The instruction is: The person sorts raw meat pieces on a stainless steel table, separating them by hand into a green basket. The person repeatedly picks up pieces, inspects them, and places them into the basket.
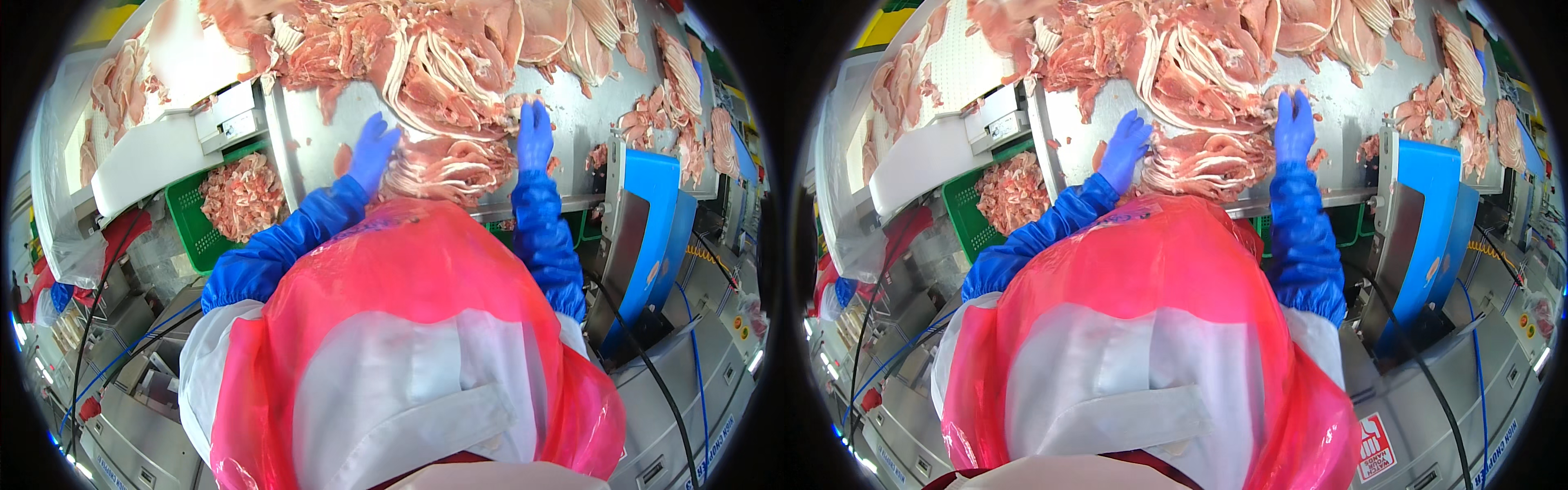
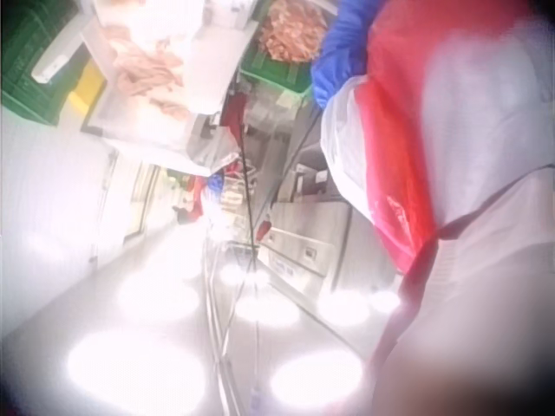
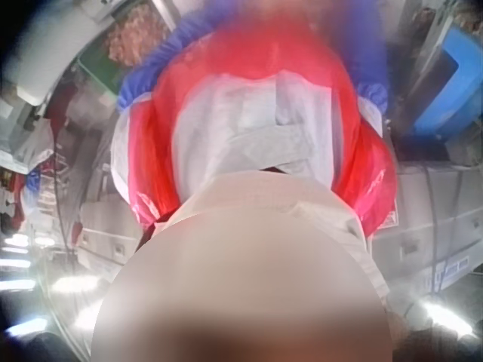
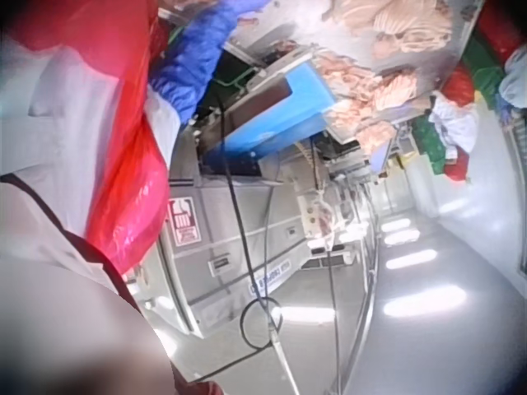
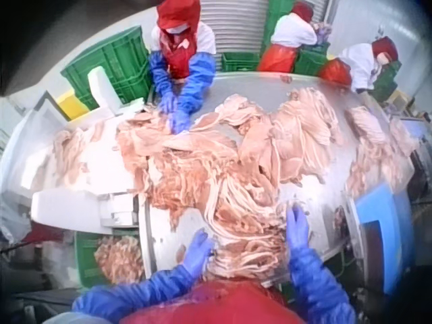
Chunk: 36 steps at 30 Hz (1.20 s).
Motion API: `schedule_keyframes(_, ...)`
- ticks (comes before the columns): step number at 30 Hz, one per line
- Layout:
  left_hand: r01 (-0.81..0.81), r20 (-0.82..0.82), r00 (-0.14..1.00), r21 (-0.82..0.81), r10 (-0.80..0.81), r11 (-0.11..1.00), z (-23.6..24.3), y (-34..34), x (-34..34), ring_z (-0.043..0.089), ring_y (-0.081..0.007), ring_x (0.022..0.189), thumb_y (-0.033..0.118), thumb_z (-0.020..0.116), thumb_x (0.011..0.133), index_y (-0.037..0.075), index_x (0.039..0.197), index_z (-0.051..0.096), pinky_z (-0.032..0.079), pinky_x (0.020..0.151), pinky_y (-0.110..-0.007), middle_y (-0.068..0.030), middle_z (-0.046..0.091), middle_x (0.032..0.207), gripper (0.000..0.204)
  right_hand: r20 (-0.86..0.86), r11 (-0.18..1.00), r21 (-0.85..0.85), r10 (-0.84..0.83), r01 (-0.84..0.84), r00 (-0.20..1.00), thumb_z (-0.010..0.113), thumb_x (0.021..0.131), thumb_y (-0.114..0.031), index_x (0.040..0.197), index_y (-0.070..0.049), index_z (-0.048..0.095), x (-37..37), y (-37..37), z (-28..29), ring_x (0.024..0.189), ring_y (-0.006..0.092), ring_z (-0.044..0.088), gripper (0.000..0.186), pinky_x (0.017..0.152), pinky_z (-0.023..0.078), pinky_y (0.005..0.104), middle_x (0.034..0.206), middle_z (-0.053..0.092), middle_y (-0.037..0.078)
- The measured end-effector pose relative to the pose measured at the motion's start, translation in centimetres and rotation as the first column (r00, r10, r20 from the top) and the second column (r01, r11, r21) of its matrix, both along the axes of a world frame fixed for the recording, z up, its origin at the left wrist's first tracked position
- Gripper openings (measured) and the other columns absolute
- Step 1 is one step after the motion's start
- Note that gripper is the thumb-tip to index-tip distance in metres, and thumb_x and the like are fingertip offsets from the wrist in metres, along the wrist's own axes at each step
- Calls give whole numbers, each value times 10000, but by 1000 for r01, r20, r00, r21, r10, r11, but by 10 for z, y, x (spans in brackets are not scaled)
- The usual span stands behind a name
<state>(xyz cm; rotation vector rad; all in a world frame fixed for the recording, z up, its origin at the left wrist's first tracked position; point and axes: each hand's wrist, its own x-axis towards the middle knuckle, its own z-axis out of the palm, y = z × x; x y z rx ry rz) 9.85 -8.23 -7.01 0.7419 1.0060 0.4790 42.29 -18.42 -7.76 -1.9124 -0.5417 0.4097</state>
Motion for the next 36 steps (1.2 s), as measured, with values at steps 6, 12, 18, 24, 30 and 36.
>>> schedule_keyframes(6, 66, 261, 965, -270, 7, 961, -40, 45, -4, 553, -238, 1308, 370, 501, 1083, 169, 1554, 385, 459, 1098, -414, -86, 502, 1502, 524, -38, 900, -254, 357, -355, 933, 554, 1006, -564, 1337, -11, 652, 59, 82, 6, 1193, 308, 652, 653, 1040, 463, 375, 1258, 696, 222)
schedule_keyframes(12, 226, 161, 970, -320, -182, 920, -10, 107, 48, 651, -222, 1208, 538, 613, 1001, 125, 1459, 527, 519, 1073, -390, -88, 659, 1337, 623, -217, 843, -297, 398, -449, 891, 568, 918, -733, 1353, 44, 630, 59, 128, 1, 1197, 347, 644, 892, 1049, 453, 396, 1291, 680, 242)
schedule_keyframes(18, 265, 15, 964, -29, -265, 964, 5, 103, 68, 708, -181, 1082, 375, 758, 933, 59, 1380, 604, 595, 938, -339, -71, 700, 1272, 569, -657, 883, -68, 311, -464, 687, 724, 854, -673, 1097, -53, 688, 29, 110, 31, 705, 113, 532, 666, 669, 462, 292, 810, 605, 11)
schedule_keyframes(24, 205, -151, 973, 235, -173, 950, 61, 92, 63, 721, -147, 921, 317, 765, 924, 20, 1195, 722, 585, 806, -300, -68, 759, 1034, 404, -600, 880, 151, 443, -450, 666, 689, 956, -521, 1350, -25, 638, 25, 96, 62, 989, 147, 670, 635, 902, 519, 307, 1138, 720, 38)
schedule_keyframes(30, 52, 385, 918, 116, -93, 992, 113, 112, 79, 698, -152, 879, 256, 603, 1037, 36, 1062, 706, 570, 795, -314, -55, 730, 987, 244, -730, 879, 467, 443, -93, 521, 582, 1036, -269, 1251, -17, 627, -9, 115, 174, 1017, 171, 640, 335, 906, 531, 323, 1081, 679, 95)
schedule_keyframes(36, 536, -210, 836, 503, -506, 677, 48, 54, 15, 548, -223, 1327, 315, 742, 937, 69, 1564, 389, 490, 1056, -385, -116, 509, 1507, 761, -373, 756, -357, 423, -549, 826, 683, 952, -502, 1532, -105, 467, 80, 3, 75, 1078, 165, 617, 735, 876, 476, 285, 1350, 626, 45)
